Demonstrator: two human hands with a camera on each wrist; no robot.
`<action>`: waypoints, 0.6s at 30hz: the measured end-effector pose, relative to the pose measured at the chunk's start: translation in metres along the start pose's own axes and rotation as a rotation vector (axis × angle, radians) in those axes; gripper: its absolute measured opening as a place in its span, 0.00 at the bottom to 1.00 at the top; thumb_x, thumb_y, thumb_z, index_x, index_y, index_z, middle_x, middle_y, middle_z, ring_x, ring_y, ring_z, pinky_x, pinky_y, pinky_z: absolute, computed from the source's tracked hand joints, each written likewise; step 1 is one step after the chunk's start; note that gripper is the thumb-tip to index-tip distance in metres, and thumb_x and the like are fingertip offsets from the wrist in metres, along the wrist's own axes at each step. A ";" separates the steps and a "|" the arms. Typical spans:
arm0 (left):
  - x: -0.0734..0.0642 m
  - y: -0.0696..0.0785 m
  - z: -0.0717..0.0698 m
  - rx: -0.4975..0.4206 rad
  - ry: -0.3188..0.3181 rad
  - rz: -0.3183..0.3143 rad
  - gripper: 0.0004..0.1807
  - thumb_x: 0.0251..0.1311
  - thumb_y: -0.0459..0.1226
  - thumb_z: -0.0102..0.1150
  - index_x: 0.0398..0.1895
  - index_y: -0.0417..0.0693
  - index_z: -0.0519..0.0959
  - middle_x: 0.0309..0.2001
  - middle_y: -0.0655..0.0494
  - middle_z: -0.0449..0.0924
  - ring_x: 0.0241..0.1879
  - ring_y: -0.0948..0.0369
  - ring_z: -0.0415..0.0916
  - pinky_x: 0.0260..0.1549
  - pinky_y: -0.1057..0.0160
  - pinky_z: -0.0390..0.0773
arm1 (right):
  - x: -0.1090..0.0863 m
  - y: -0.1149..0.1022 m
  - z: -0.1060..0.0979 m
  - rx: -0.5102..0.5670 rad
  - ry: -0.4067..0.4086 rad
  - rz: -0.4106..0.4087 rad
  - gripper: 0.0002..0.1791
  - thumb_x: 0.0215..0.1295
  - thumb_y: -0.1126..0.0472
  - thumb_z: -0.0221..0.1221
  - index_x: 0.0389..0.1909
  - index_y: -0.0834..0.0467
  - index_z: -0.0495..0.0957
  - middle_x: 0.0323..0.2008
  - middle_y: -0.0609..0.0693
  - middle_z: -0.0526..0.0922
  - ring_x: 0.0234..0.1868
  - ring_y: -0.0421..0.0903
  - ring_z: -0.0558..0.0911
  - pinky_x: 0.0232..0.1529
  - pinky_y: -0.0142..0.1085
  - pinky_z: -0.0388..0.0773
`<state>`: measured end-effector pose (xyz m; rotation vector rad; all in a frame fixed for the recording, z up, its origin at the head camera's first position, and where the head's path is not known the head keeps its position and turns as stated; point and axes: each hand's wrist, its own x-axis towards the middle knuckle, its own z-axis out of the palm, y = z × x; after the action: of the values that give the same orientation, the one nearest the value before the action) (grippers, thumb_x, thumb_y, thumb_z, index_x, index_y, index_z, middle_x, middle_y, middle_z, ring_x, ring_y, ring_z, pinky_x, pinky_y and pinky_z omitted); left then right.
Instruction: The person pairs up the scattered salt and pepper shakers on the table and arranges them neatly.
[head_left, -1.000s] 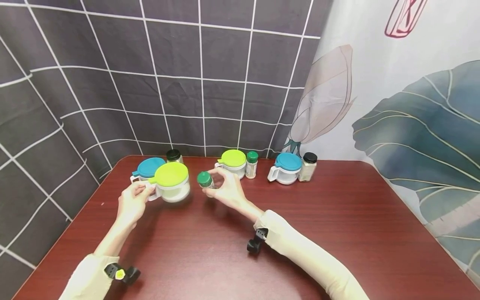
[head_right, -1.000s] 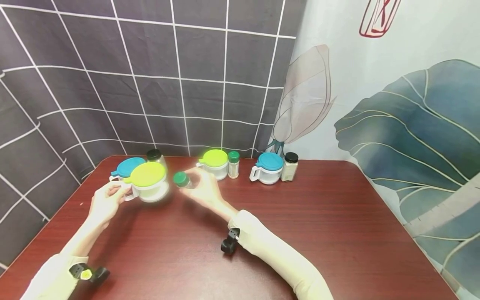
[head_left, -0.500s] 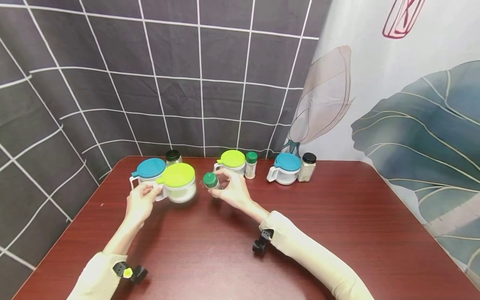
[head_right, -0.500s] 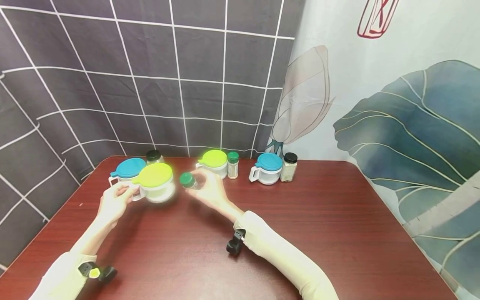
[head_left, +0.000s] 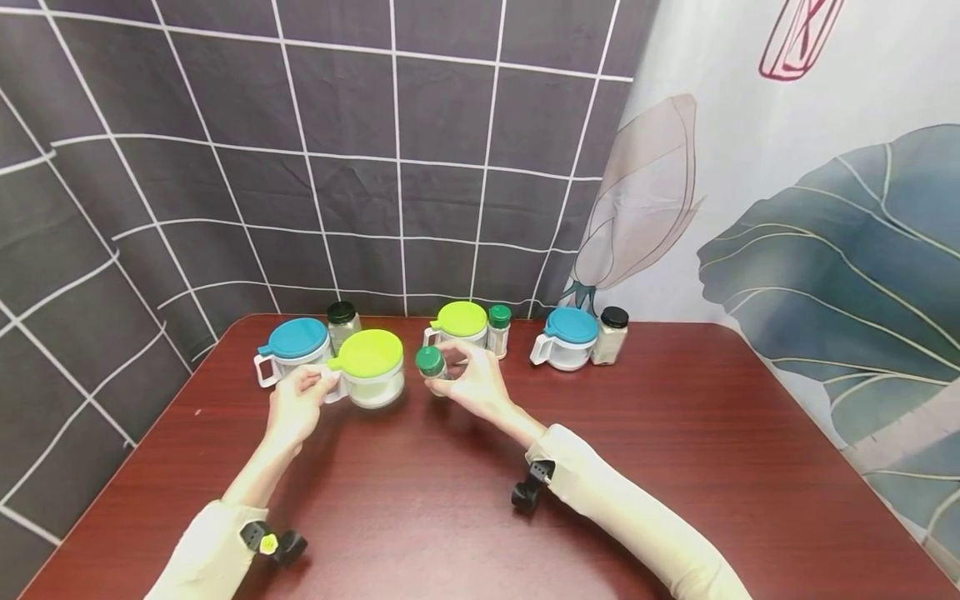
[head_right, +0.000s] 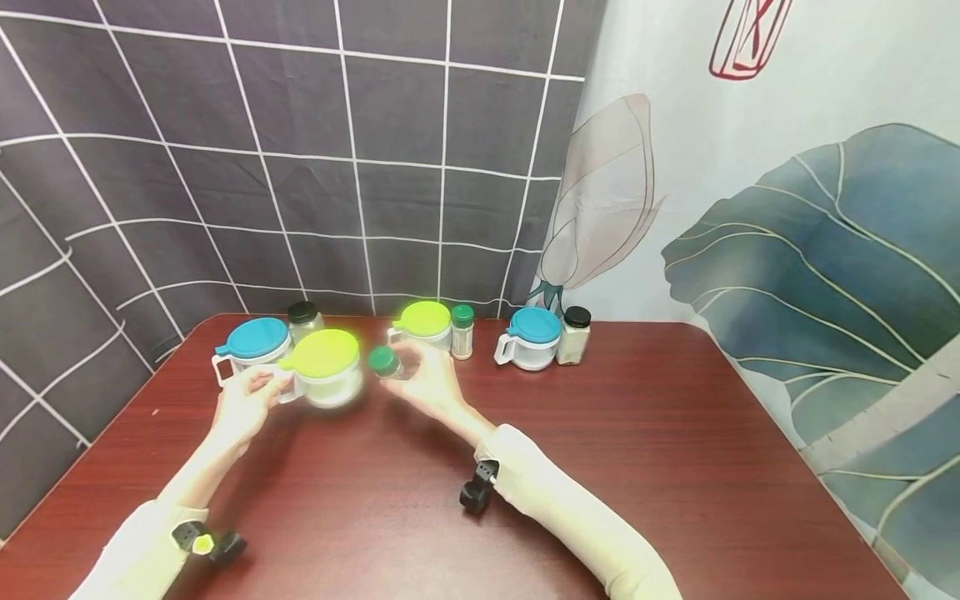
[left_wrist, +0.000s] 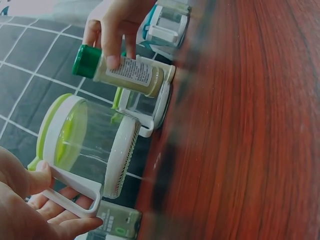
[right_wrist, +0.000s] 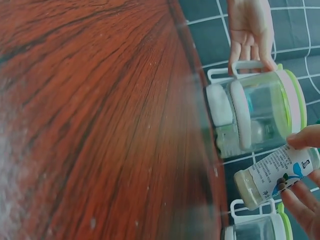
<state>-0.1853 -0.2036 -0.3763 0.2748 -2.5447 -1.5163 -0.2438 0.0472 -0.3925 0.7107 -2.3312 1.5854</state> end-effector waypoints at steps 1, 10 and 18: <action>0.000 0.000 0.001 0.000 -0.002 0.003 0.18 0.68 0.37 0.52 0.55 0.32 0.73 0.55 0.32 0.76 0.52 0.43 0.76 0.38 0.74 0.70 | 0.000 0.000 -0.001 0.001 0.001 0.004 0.23 0.43 0.68 0.71 0.44 0.63 0.80 0.38 0.59 0.86 0.37 0.55 0.86 0.42 0.44 0.84; 0.005 0.005 0.011 -0.029 -0.011 0.014 0.18 0.67 0.36 0.53 0.54 0.32 0.74 0.54 0.33 0.77 0.52 0.46 0.76 0.38 0.76 0.69 | -0.003 0.003 -0.009 -0.006 0.010 0.046 0.23 0.43 0.67 0.72 0.44 0.60 0.81 0.38 0.56 0.87 0.38 0.48 0.86 0.40 0.35 0.84; 0.006 0.010 0.021 -0.057 -0.010 0.028 0.16 0.66 0.34 0.54 0.51 0.31 0.75 0.54 0.32 0.77 0.52 0.48 0.76 0.39 0.75 0.69 | -0.003 0.007 -0.015 0.002 0.022 0.065 0.23 0.43 0.66 0.73 0.44 0.59 0.82 0.36 0.56 0.87 0.36 0.49 0.86 0.40 0.38 0.84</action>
<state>-0.1964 -0.1830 -0.3773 0.2235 -2.4977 -1.5808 -0.2460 0.0639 -0.3937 0.6201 -2.3604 1.6140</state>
